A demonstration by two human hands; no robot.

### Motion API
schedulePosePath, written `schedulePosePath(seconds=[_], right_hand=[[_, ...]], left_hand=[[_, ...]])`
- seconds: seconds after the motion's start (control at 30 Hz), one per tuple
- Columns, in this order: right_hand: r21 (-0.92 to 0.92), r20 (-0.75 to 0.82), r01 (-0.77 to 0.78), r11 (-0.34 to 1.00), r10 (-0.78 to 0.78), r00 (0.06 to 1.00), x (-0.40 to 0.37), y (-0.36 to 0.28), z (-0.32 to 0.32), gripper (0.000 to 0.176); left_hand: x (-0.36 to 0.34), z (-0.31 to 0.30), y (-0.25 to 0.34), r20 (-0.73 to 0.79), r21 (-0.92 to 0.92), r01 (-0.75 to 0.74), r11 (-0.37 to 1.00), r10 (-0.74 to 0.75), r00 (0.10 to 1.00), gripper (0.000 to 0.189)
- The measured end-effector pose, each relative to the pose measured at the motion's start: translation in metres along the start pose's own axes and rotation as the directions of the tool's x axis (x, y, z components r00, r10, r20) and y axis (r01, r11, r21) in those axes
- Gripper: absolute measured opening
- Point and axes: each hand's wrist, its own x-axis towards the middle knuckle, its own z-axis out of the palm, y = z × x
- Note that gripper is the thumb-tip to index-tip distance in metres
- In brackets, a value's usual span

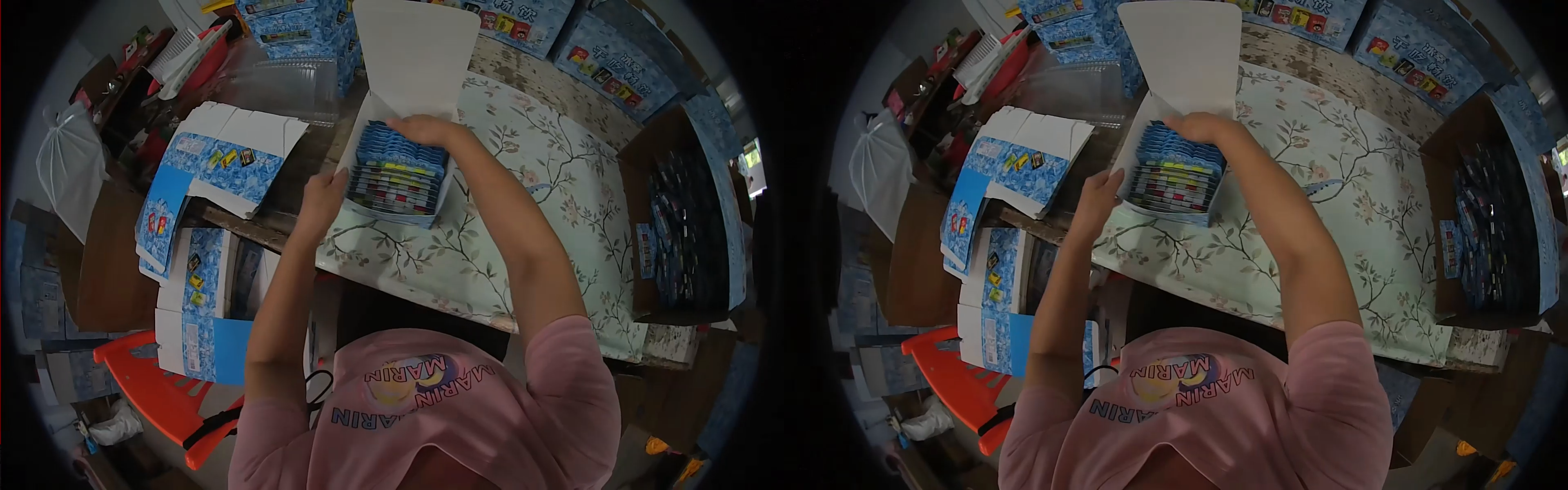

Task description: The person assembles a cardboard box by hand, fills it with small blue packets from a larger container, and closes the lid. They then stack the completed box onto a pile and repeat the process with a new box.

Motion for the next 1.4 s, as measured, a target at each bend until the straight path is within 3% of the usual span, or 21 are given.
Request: schedulePosePath(seconds=[0.1, 0.23, 0.3, 0.37, 0.47, 0.6, 0.67, 0.7, 0.77, 0.8, 0.87, 0.93, 0.97, 1.0, 1.07, 1.1, 1.13, 1.2, 1.23, 1.3, 1.4], right_hand=[[-0.1, 0.017, -0.004, 0.995, 0.005, 1.0, -0.02, 0.002, -0.005, 0.08], [-0.048, -0.002, -0.087, 0.995, 0.087, 0.996, -0.031, -0.007, -0.003, 0.079], [-0.135, -0.39, -0.096, 0.986, 0.036, 0.92, -0.039, -0.017, 0.026, 0.074], [-0.194, -0.341, -0.171, 0.966, 0.097, 0.935, -0.043, -0.032, 0.025, 0.066], [-0.206, -0.439, -0.258, 0.944, 0.146, 0.886, -0.041, -0.035, 0.023, 0.06], [-0.145, -0.425, -0.212, 0.967, 0.132, 0.895, -0.036, -0.027, 0.026, 0.058], [-0.136, -0.445, -0.094, 0.986, 0.025, 0.895, -0.045, -0.03, 0.024, 0.058], [-0.147, -0.487, -0.043, 0.988, -0.035, 0.873, -0.059, -0.031, 0.018, 0.056], [-0.037, -0.631, 0.183, 0.982, -0.165, 0.758, -0.103, -0.02, 0.005, 0.049], [-0.031, -0.663, 0.082, 0.996, -0.082, 0.744, -0.134, 0.004, 0.004, 0.049], [0.001, -0.881, 0.212, 0.977, -0.099, 0.462, -0.188, 0.043, 0.007, 0.042], [0.184, -0.954, 0.048, 0.982, 0.167, 0.25, -0.246, 0.102, 0.014, 0.04], [0.42, -0.901, 0.058, 0.906, 0.409, 0.143, -0.276, 0.129, 0.019, 0.04], [0.492, -0.871, 0.058, 0.869, 0.49, 0.041, -0.303, 0.18, 0.028, 0.042], [0.71, -0.639, 0.27, 0.65, 0.756, -0.139, -0.365, 0.217, 0.029, 0.036], [0.762, -0.509, 0.357, 0.541, 0.84, -0.186, -0.393, 0.232, 0.029, 0.033], [0.759, -0.507, 0.355, 0.546, 0.837, -0.204, -0.414, 0.246, 0.027, 0.033], [0.667, -0.324, 0.564, 0.487, 0.871, -0.369, -0.446, 0.278, 0.022, 0.025], [0.661, -0.318, 0.569, 0.489, 0.87, -0.378, -0.463, 0.308, 0.024, 0.025], [0.45, -0.19, 0.848, 0.278, 0.958, -0.213, -0.492, 0.378, 0.034, 0.018], [0.339, -0.152, 0.906, 0.252, 0.965, -0.212, -0.51, 0.436, 0.041, 0.02]], left_hand=[[-0.029, 0.025, 0.006, 0.107, -0.034, 0.045, 0.998, -0.041, 0.993, 0.041], [-0.039, 0.035, 0.017, 0.047, -0.132, -0.166, 0.977, 0.173, 0.984, 0.033], [-0.036, 0.039, 0.02, 0.039, -0.158, -0.221, 0.962, 0.23, 0.972, 0.034], [-0.032, 0.046, 0.018, -0.004, -0.315, -0.231, 0.92, 0.243, 0.97, 0.04], [-0.028, 0.058, 0.018, -0.015, -0.153, -0.202, 0.967, 0.203, 0.979, 0.046], [-0.031, 0.057, 0.013, -0.029, -0.188, -0.176, 0.966, 0.174, 0.984, 0.051], [-0.032, 0.055, 0.011, -0.241, 0.05, -0.285, 0.957, 0.288, 0.927, 0.053], [-0.032, 0.049, 0.014, -0.237, 0.117, -0.375, 0.919, 0.393, 0.889, 0.054], [-0.027, 0.034, 0.031, -0.168, 0.235, -0.539, 0.809, 0.58, 0.797, 0.055], [-0.027, 0.033, 0.044, -0.121, 0.221, -0.552, 0.804, 0.585, 0.802, 0.054], [-0.013, 0.029, 0.052, -0.008, 0.24, -0.586, 0.774, 0.605, 0.796, 0.051], [0.007, 0.036, 0.06, 0.073, 0.247, -0.624, 0.741, 0.628, 0.775, 0.05], [0.014, 0.041, 0.069, 0.127, 0.417, -0.582, 0.698, 0.59, 0.798, 0.048], [0.021, 0.047, 0.073, 0.166, 0.578, -0.527, 0.623, 0.543, 0.823, 0.047], [0.043, 0.061, 0.079, 0.209, 0.564, -0.568, 0.599, 0.562, 0.8, 0.05], [0.057, 0.068, 0.079, 0.255, 0.605, -0.575, 0.551, 0.55, 0.795, 0.051], [0.069, 0.075, 0.079, 0.3, 0.642, -0.582, 0.499, 0.535, 0.79, 0.052], [0.091, 0.082, 0.073, 0.343, 0.665, -0.564, 0.489, 0.471, 0.813, 0.052], [0.096, 0.085, 0.07, 0.372, 0.699, -0.533, 0.477, 0.394, 0.841, 0.052], [0.096, 0.091, 0.068, 0.393, 0.695, -0.537, 0.478, 0.372, 0.841, 0.051], [0.092, 0.095, 0.069, 0.396, 0.69, -0.531, 0.492, 0.357, 0.846, 0.048]])
